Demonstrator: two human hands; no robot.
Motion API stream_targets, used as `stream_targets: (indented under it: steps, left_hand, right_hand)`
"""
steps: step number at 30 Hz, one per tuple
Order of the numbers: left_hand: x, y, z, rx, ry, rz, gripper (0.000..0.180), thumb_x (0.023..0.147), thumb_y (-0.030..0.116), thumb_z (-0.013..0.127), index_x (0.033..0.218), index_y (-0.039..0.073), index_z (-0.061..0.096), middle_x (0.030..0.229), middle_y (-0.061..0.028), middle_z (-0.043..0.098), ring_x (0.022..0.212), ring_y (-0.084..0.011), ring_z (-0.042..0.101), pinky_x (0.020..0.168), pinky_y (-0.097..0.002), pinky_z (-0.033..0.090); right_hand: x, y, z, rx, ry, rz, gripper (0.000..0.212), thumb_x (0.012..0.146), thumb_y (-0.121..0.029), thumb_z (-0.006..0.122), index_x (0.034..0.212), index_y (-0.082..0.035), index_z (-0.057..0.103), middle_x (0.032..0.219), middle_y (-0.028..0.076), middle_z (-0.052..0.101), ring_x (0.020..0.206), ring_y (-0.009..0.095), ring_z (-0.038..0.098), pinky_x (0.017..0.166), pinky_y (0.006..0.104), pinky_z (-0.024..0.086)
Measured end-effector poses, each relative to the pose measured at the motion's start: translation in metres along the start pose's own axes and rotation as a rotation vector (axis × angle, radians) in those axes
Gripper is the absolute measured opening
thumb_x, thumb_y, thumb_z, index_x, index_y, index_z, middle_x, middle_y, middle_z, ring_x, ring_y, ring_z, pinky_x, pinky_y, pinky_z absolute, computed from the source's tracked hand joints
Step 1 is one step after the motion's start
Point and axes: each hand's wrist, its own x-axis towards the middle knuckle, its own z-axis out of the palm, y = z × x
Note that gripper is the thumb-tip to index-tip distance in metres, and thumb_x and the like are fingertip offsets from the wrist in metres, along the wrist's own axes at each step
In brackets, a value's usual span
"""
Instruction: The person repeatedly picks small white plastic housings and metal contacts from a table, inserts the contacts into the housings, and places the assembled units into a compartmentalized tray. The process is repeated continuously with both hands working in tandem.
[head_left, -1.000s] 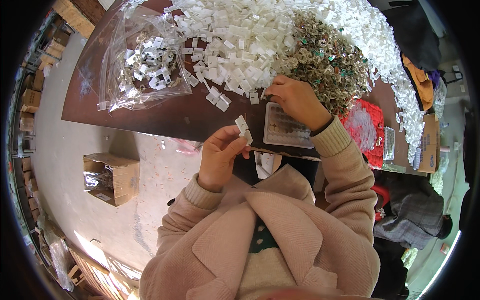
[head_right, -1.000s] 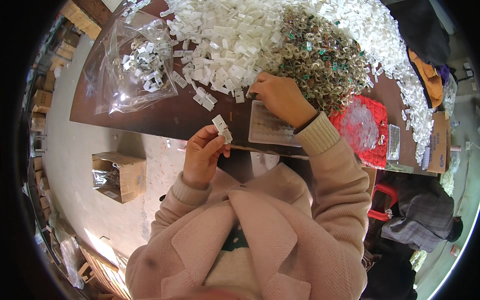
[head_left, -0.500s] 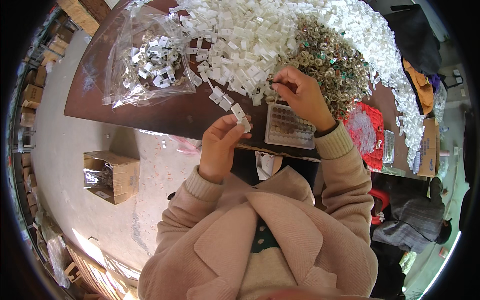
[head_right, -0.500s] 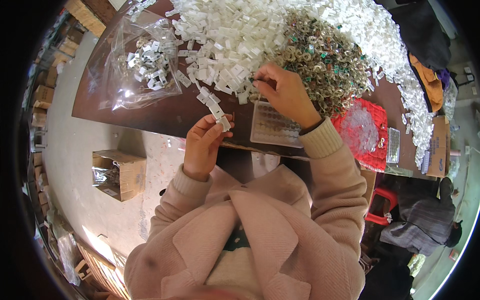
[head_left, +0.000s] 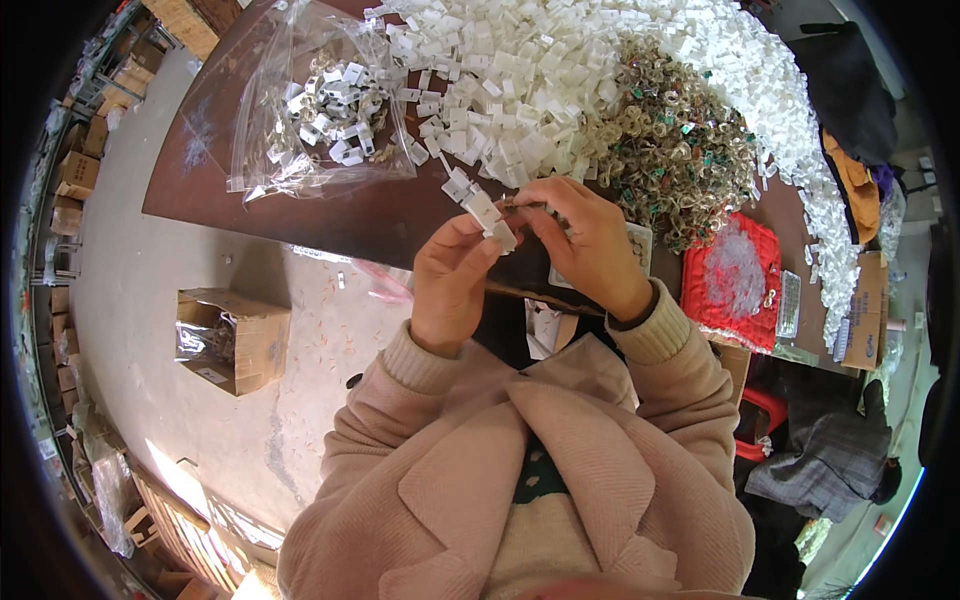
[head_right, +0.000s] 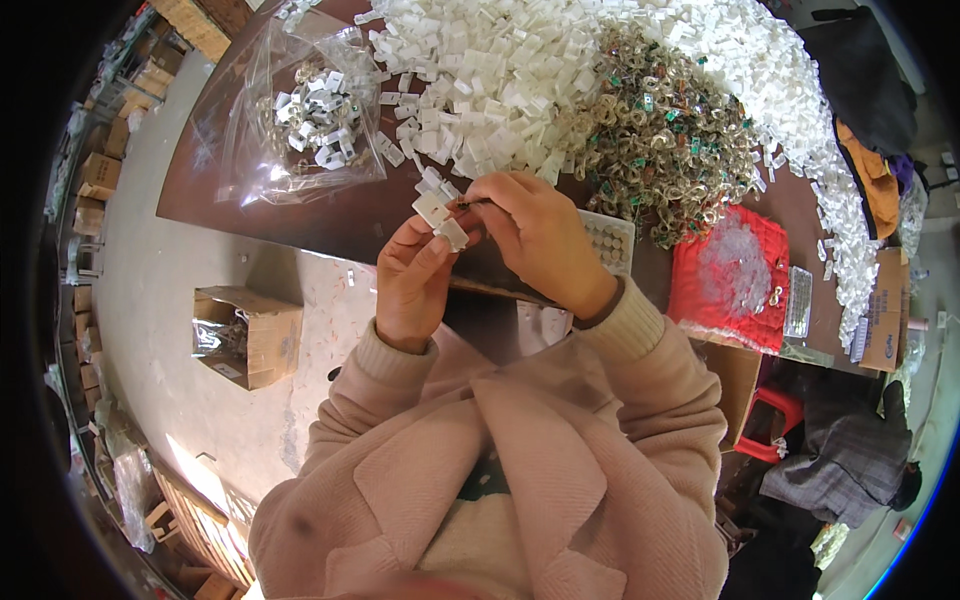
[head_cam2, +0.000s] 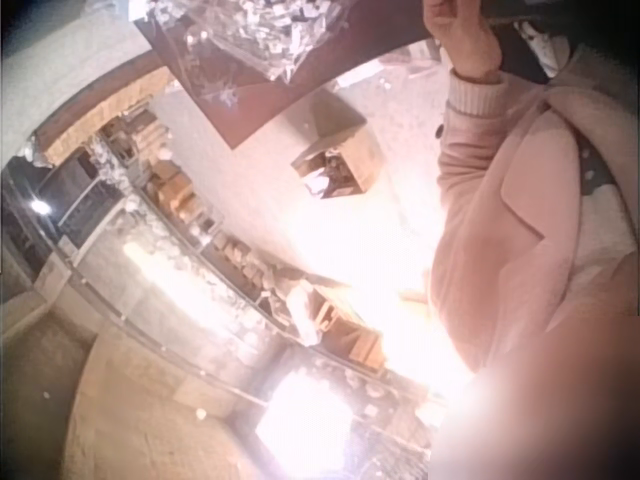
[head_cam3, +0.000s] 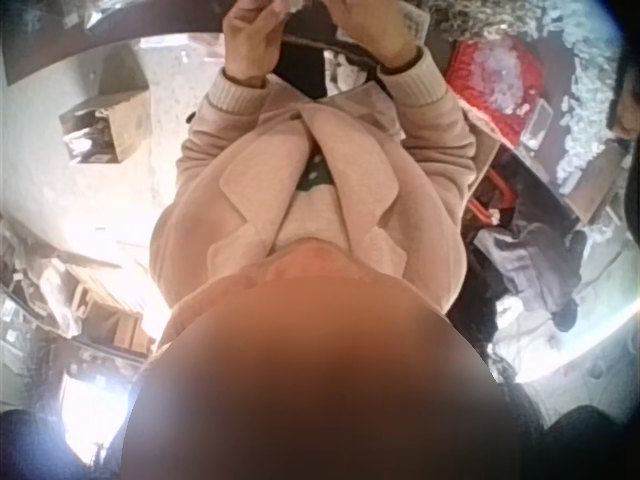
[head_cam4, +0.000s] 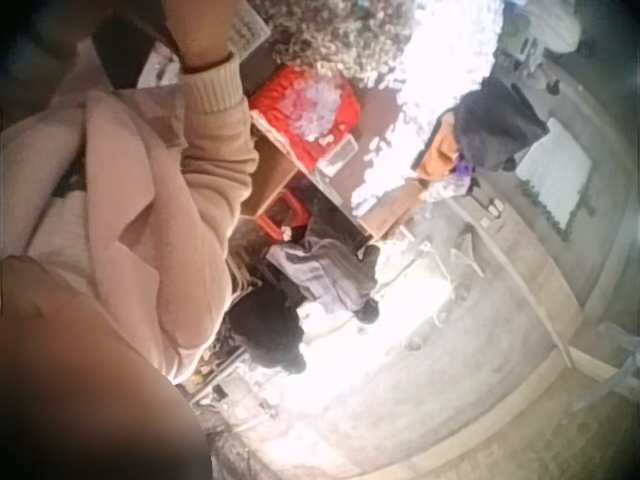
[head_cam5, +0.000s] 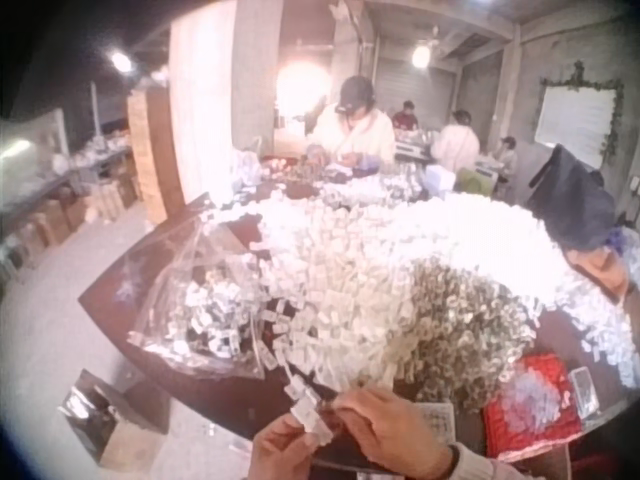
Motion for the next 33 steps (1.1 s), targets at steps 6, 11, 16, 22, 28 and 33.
stream_targets:
  steps: [6, 11, 16, 22, 28, 33]
  left_hand:
    - [-0.009, 0.0, -0.001, -0.092, 0.031, 0.037, 0.022, 0.091, -0.005, 0.062, 0.113, 0.0, 0.062, 0.112, -0.0139, 0.069, 0.099, -0.0198, 0.066, 0.085, -0.0334, 0.054]
    - [-0.015, -0.002, 0.008, 0.007, 0.025, 0.131, 0.021, 0.088, -0.012, 0.063, 0.106, 0.0, 0.062, 0.109, -0.0156, 0.069, 0.094, -0.0205, 0.068, 0.08, -0.0326, 0.058]
    - [-0.02, 0.002, 0.015, 0.074, 0.015, 0.172, 0.025, 0.084, -0.016, 0.065, 0.105, -0.001, 0.063, 0.11, -0.0167, 0.069, 0.099, -0.0207, 0.068, 0.085, -0.0334, 0.059]
    - [-0.024, 0.004, 0.016, 0.177, -0.037, 0.197, 0.025, 0.084, -0.016, 0.066, 0.104, -0.003, 0.062, 0.109, -0.0161, 0.069, 0.098, -0.0192, 0.068, 0.085, -0.0332, 0.059]
    - [-0.028, -0.002, 0.013, 0.151, -0.085, 0.295, 0.023, 0.084, -0.016, 0.066, 0.102, -0.003, 0.062, 0.103, -0.0152, 0.07, 0.095, -0.0183, 0.068, 0.084, -0.0327, 0.058]
    - [-0.033, -0.014, 0.02, 0.252, 0.018, 0.384, 0.024, 0.085, -0.011, 0.067, 0.103, 0.003, 0.058, 0.103, -0.0171, 0.07, 0.101, -0.0292, 0.069, 0.091, -0.04, 0.056]
  right_hand:
    - [-0.022, -0.025, -0.003, 0.134, 0.124, 0.113, 0.013, 0.084, 0.006, 0.068, 0.096, -0.001, 0.067, 0.091, 0.009, 0.067, 0.08, 0.018, 0.067, 0.069, 0.0286, 0.052]
    - [-0.035, -0.037, 0.003, 0.094, 0.202, 0.042, 0.015, 0.082, 0.006, 0.068, 0.095, -0.002, 0.068, 0.091, 0.011, 0.068, 0.078, 0.023, 0.068, 0.067, 0.0303, 0.054]
    - [-0.041, -0.038, 0.004, 0.167, 0.224, 0.062, 0.013, 0.082, 0.004, 0.07, 0.094, -0.002, 0.068, 0.091, 0.011, 0.069, 0.078, 0.023, 0.069, 0.067, 0.0305, 0.054]
    - [-0.047, -0.045, -0.002, 0.258, 0.152, 0.15, 0.014, 0.081, 0.005, 0.072, 0.094, 0.0, 0.07, 0.09, 0.012, 0.07, 0.075, 0.021, 0.068, 0.066, 0.0282, 0.054]
    - [-0.056, -0.046, -0.015, 0.617, -0.008, 0.378, 0.023, 0.08, 0.002, 0.075, 0.102, -0.002, 0.072, 0.088, 0.011, 0.071, 0.075, 0.019, 0.068, 0.066, 0.0284, 0.054]
    - [-0.066, -0.047, -0.003, 0.343, 0.158, 0.218, 0.023, 0.079, 0.002, 0.075, 0.101, -0.003, 0.071, 0.092, 0.01, 0.071, 0.076, 0.019, 0.068, 0.067, 0.028, 0.054]
